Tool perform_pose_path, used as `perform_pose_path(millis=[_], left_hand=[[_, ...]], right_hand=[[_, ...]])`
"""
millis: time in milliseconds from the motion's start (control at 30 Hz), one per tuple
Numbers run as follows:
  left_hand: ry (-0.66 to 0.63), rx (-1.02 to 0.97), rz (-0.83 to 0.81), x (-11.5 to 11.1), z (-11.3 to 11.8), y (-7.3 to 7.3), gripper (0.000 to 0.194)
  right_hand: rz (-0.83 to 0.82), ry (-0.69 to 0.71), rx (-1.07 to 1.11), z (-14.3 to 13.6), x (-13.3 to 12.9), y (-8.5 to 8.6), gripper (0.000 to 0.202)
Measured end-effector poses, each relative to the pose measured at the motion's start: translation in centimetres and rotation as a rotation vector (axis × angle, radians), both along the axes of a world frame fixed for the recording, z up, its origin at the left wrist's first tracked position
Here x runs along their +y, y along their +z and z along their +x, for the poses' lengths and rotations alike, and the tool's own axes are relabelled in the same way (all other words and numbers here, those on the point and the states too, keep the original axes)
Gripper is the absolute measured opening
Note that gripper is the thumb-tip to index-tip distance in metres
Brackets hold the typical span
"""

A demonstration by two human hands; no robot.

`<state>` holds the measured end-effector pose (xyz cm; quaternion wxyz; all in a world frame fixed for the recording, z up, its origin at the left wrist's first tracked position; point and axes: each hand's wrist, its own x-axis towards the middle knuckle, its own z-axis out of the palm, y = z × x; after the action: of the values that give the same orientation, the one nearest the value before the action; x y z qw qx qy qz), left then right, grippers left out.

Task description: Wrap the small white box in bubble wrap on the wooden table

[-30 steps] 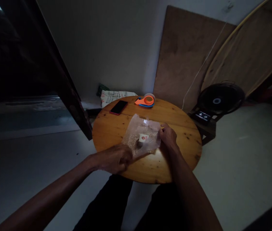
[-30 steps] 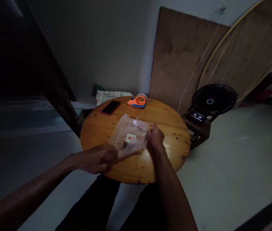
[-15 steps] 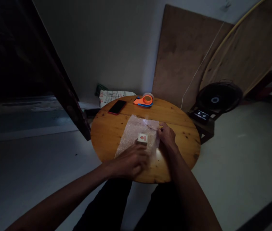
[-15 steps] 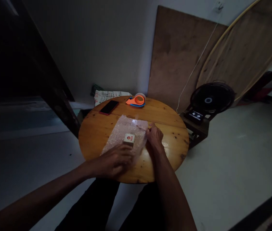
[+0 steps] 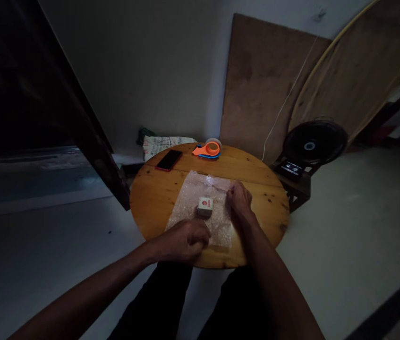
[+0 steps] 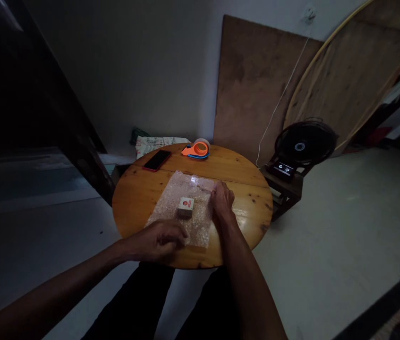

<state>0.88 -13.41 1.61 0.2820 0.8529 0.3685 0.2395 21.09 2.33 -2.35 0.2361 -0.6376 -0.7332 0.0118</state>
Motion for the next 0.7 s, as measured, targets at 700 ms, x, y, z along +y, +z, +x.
perform_pose_path(millis=[700], left_hand=[[0.361,0.531,0.200,14.6,-5.0,-5.5,0.059]], right_hand=[[-0.020,0.024,-0.394,-1.4,-0.6,0.6,0.034]])
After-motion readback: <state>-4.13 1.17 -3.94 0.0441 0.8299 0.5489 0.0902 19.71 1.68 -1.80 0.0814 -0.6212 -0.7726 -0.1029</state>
